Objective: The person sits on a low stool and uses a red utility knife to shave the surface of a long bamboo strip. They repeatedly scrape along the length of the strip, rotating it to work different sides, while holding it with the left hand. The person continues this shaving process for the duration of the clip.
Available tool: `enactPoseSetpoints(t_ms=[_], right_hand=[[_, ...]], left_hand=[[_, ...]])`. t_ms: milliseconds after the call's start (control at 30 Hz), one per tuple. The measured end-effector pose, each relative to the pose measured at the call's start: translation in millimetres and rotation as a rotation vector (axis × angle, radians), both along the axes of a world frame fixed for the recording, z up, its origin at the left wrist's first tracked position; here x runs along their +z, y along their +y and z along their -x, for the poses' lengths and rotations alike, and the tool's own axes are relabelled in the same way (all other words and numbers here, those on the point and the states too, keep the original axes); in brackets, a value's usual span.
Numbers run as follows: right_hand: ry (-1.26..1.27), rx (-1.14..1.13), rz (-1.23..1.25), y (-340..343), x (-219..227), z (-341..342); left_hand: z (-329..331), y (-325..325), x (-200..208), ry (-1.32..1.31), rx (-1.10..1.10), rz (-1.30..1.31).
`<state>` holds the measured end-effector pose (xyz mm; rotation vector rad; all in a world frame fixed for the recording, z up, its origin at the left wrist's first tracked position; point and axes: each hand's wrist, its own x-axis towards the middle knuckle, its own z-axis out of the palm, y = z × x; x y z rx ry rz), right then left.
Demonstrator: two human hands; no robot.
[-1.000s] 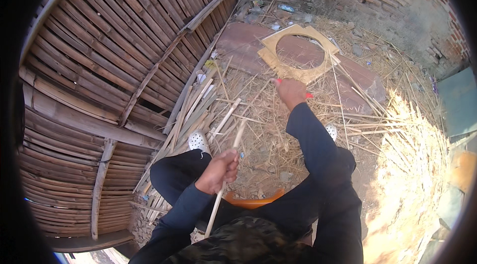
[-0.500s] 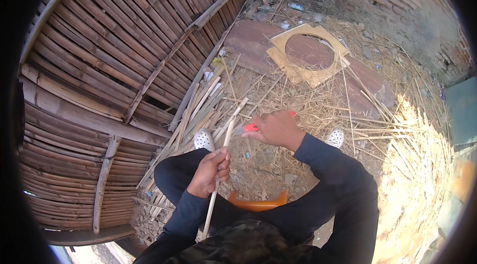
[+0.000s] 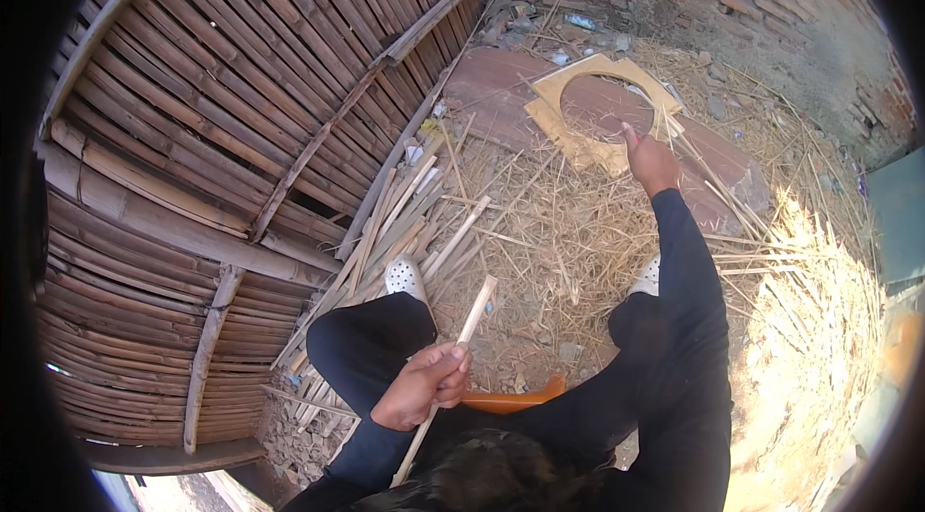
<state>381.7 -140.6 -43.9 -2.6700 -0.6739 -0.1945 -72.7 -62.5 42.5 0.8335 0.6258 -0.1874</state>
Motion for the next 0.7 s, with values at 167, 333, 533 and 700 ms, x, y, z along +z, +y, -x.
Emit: enactPoseSetpoints(t_ms=[167, 333, 533, 700], right_hand=[[0.261, 0.315, -0.12, 21, 28, 88], [0.731, 0.772, -0.607, 42, 43, 178], [0.783, 0.79, -0.583, 49, 44, 194], [0.815, 0.433, -0.762, 56, 64, 140]], left_hand=[[-15, 27, -5, -0.006, 0.199, -0.048], [-28, 21, -5, -0.035, 0.138, -0.039], [-35, 15, -9, -0.095, 0.138, -0.005], [-3, 11, -27, -0.143, -0.066, -0.149]])
